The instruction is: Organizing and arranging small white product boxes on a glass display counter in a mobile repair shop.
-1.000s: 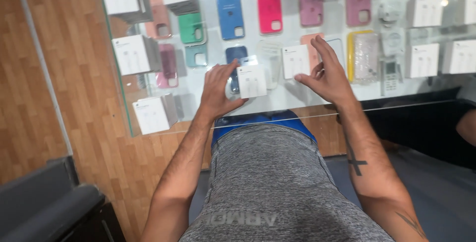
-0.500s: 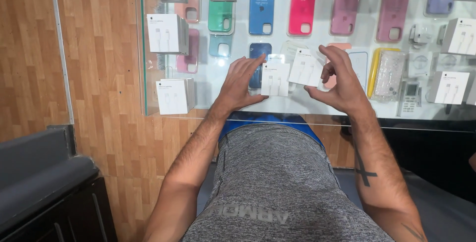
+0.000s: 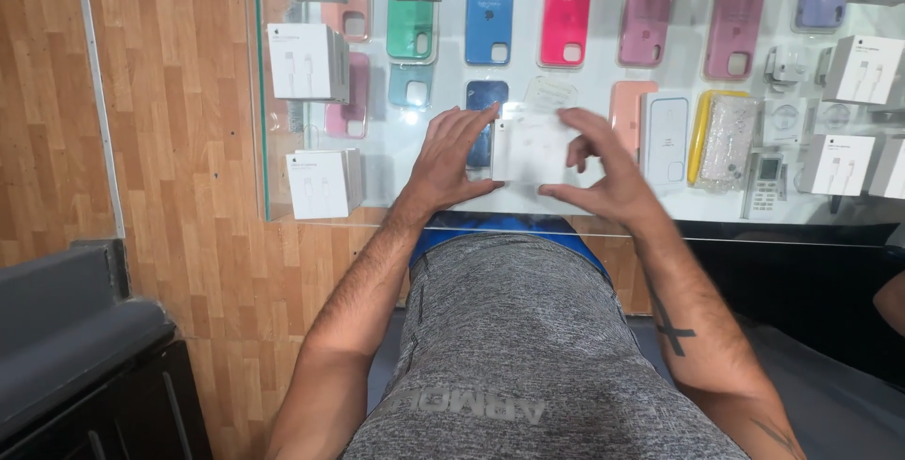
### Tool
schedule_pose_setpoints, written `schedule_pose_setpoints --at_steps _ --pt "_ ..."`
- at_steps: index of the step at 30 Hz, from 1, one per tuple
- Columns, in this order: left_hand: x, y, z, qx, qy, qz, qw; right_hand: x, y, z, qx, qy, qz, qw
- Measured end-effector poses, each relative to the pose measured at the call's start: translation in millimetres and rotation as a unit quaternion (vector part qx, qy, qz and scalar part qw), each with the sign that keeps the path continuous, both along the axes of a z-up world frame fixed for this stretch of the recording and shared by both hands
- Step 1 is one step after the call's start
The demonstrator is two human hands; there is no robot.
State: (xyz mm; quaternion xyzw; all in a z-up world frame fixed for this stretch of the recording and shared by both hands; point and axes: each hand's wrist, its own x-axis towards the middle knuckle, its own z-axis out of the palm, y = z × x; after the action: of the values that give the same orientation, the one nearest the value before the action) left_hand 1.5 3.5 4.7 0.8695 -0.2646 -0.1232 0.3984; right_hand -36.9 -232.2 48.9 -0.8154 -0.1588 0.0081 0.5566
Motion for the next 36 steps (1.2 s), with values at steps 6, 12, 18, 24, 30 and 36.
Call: schedule_pose_setpoints --at_steps 6,12,18,24,30,36 --pt "1 0 -5 -0.003 0.007 0.0 1.0 0 13 -5 -0.074 -0.003 0.021 0.997" --pt "1 0 -7 -0.005 0.001 0.002 1.0 -1 9 -10 -0.106 0.026 0.033 0.994" --pt "0 -1 -11 -0.005 -0.002 0.003 1.0 -1 10 -13 -0.105 0.032 0.023 0.994" --pt "0 -2 -10 -0.025 -0.014 0.014 0.999 1 -5 -26 -0.054 0.058 0.001 0.997" --pt "2 1 -10 -0.031 -0.09 -0.032 0.995 46 -77 -29 -0.092 0.027 -0.177 0.98" --pt "2 0 -8 -0.016 -0.069 -0.026 0.997 96 -120 -21 -0.292 -0.003 -0.242 0.926"
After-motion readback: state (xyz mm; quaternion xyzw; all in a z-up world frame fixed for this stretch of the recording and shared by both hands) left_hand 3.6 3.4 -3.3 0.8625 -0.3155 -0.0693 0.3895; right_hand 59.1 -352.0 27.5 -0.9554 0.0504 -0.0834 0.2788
